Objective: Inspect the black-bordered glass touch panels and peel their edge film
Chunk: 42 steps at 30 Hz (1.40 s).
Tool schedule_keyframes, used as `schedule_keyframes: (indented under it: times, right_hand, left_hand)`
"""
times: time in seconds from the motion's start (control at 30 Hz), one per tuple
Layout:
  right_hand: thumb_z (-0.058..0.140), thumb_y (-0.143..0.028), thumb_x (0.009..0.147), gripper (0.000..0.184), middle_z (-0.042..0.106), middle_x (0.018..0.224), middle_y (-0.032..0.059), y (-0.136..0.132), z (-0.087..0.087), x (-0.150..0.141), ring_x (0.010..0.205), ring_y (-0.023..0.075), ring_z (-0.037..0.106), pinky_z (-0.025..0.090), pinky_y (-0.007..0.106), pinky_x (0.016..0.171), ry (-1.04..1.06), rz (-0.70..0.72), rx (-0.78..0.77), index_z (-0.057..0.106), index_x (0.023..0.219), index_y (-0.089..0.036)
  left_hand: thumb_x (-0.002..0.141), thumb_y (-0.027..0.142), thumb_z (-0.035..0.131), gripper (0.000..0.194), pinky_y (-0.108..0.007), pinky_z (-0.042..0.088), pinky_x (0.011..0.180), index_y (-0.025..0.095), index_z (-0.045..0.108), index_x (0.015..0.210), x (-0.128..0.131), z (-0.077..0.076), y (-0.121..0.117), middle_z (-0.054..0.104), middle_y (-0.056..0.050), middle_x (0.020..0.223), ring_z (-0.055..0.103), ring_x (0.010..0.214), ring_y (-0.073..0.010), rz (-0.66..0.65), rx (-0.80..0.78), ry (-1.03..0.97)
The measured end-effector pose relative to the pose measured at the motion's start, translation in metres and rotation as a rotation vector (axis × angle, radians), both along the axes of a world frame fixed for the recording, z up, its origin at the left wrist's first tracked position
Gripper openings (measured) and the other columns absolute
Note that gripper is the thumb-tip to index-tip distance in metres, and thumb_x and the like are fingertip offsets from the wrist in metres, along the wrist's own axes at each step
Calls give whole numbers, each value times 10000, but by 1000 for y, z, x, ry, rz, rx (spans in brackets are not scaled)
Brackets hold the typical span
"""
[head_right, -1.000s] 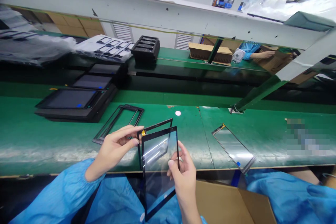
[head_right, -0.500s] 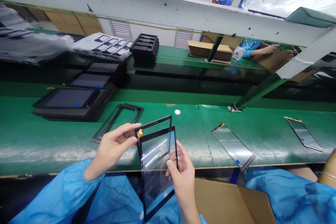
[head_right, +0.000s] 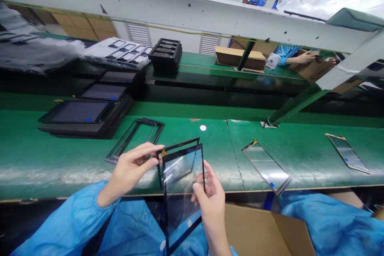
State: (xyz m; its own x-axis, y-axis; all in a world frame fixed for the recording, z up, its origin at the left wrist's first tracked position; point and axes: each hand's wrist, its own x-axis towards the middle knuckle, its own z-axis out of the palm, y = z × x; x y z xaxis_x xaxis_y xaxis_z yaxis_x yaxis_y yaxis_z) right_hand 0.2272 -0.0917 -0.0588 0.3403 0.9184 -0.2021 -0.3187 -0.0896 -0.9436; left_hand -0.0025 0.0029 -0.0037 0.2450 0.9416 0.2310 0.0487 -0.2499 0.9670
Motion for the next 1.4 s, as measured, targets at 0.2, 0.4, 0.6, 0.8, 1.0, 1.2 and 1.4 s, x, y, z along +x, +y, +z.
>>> schedule_keyframes:
  times: [0.2,0.4,0.6,0.8,1.0,1.2,1.4]
  right_hand:
    - [916,-451,818,678,684,908,0,0,-2,0,481,82,560,483,227,440,-2,-6,9,677,1425,-264]
    - [918,-399,807,711,678,906,0,0,-1,-7,583,114,602,559,258,535,-84,-78,17,663,1459,-277]
    - [908,-391,828,760,680,935,7,-6,-3,-6,645,121,604,580,259,606,-143,-80,-16,619,1522,-280]
    - [894,-403,832,742,663,922,-10,-5,2,-8,613,104,558,555,240,565,-156,-100,-45,624,1514,-289]
    - [867,-379,842,750,670,925,-14,-3,3,-10,632,112,593,569,243,579,-192,-97,-50,600,1537,-291]
    - [761,-388,936,643,716,1060,53,-8,-10,-8,836,188,703,628,345,771,-465,-92,-5,598,1546,-269]
    - [695,-380,992,531,654,1521,136,14,15,15,1396,323,632,508,538,1159,-565,-82,165,632,1512,-292]
  left_hand:
    - [948,205,777,319,-224,607,753,336,854,1228,2,1,-1,718,-44,988,687,879,-167,9,-28,-13]
    - [873,285,875,355,-250,635,677,271,858,1227,9,-3,-4,768,-79,1002,706,826,-187,-46,-264,-199]
    - [810,315,953,458,-203,632,619,249,844,1250,14,-11,-4,794,-59,839,730,725,-158,-100,-474,-368]
    - [806,314,959,488,-211,659,628,273,830,1275,18,-14,-5,817,-63,934,789,796,-185,-70,-537,-372]
    - [826,327,941,543,-195,654,618,275,791,1345,19,-17,-6,839,-93,1065,821,945,-242,-51,-546,-337]
    - [862,370,904,572,-222,673,657,227,760,1396,20,-16,-6,857,-121,1045,838,989,-283,-27,-534,-251]
    - [836,327,888,459,-218,665,627,160,835,1260,13,-4,-11,865,-122,918,857,885,-295,-20,-444,-68]
